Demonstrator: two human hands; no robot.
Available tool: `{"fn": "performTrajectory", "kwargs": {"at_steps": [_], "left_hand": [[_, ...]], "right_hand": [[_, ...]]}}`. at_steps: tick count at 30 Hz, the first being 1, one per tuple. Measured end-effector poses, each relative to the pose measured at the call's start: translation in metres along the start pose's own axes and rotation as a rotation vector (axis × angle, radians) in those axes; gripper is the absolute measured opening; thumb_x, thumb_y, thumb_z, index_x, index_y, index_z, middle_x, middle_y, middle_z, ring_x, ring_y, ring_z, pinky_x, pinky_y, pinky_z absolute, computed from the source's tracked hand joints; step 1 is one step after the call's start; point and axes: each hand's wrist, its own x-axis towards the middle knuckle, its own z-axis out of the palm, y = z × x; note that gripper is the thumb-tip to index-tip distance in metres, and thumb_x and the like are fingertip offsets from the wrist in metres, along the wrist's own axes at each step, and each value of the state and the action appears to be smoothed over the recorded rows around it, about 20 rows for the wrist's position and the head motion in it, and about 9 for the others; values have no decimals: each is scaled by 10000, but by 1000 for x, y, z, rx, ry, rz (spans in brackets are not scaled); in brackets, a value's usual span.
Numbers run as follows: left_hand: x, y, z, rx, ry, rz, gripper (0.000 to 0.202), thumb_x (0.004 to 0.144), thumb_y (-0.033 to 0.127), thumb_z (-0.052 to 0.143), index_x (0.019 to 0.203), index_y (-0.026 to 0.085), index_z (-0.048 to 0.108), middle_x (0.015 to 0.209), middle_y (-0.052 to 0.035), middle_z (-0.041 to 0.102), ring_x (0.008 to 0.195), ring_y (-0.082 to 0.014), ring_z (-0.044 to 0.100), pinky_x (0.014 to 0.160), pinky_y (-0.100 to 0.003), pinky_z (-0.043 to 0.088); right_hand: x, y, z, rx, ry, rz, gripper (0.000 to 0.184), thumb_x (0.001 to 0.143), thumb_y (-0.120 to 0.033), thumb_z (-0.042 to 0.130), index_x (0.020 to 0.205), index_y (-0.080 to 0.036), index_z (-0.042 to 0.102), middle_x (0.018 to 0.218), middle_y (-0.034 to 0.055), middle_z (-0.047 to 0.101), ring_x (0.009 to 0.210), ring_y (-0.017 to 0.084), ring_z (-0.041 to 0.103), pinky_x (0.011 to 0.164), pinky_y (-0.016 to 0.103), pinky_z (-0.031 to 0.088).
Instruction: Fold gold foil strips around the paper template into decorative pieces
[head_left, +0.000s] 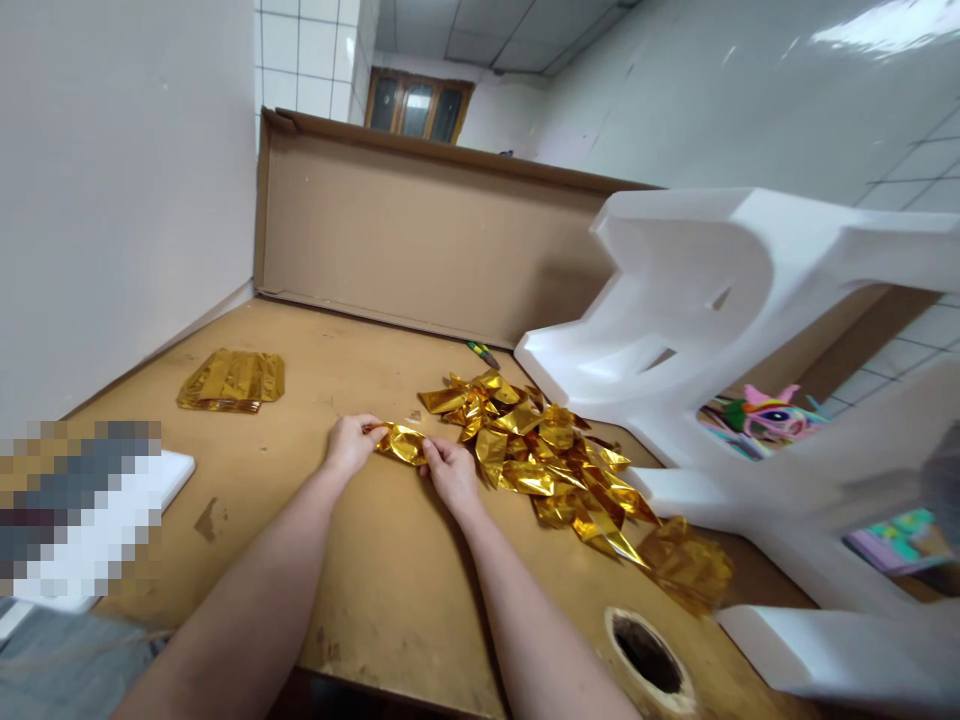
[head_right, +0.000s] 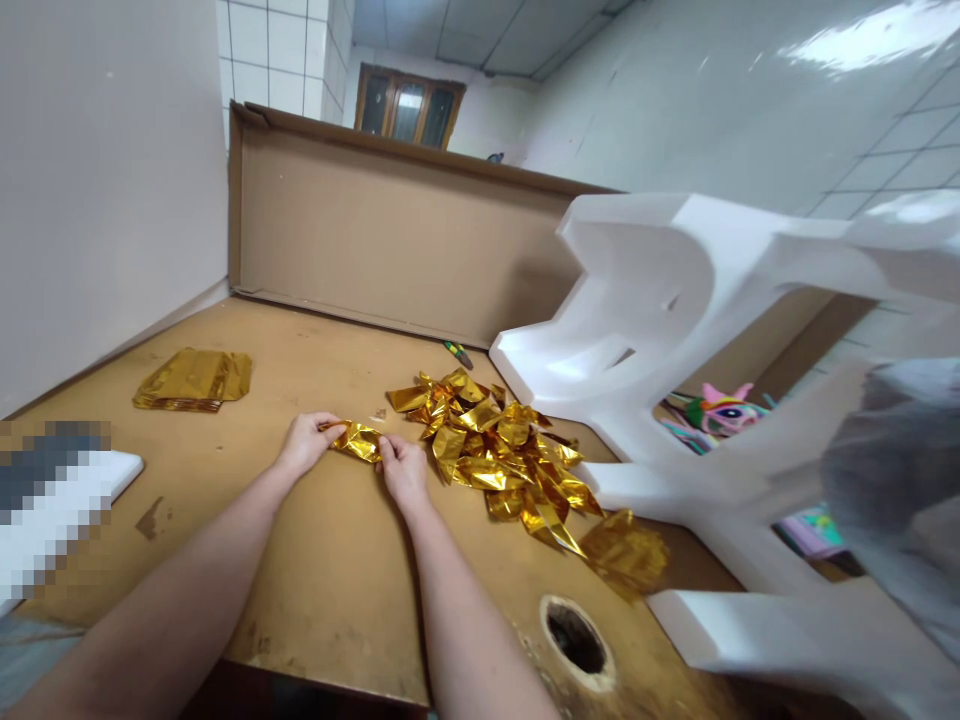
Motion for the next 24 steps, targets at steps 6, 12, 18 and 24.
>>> {"fn": "performTrajectory", "kwargs": {"at_steps": [6,12,18,24], "left_hand": [[0,1,-1,-4,2,3,143,703,286,630,771,189,709,681,0,694,608,-131,608,562,-215,440],[-2,4,-3,23,-6,-13,136,699,283,629,762,191,707,675,1,691,616,-136,612,572,-221,447],[-7,13,-5,-53,-10,-27,154,699,302,644,761,172,696,638,-4,672,584,-126,597,551,-211,441],[-12,26,-9,-248,-19,-55,376,707,469,622,884,139,649,449,60,495,436,-89,479,449,-190,359]], "right_hand": [[2,0,-3,24,-1,-6,415,753,-528,431,566,-192,586,405,-29,502,419,123,437,483,240,353],[1,-2,-5,64,-14,-3,370,737,-491,450,597,-186,606,392,-39,474,407,118,409,477,243,344],[1,-4,-5,148,-23,34,334,702,-489,500,600,-190,610,385,-46,474,399,111,394,470,243,333],[5,-1,-9,362,59,160,343,613,-524,599,547,-189,562,380,-43,502,360,83,365,407,222,292]]}}
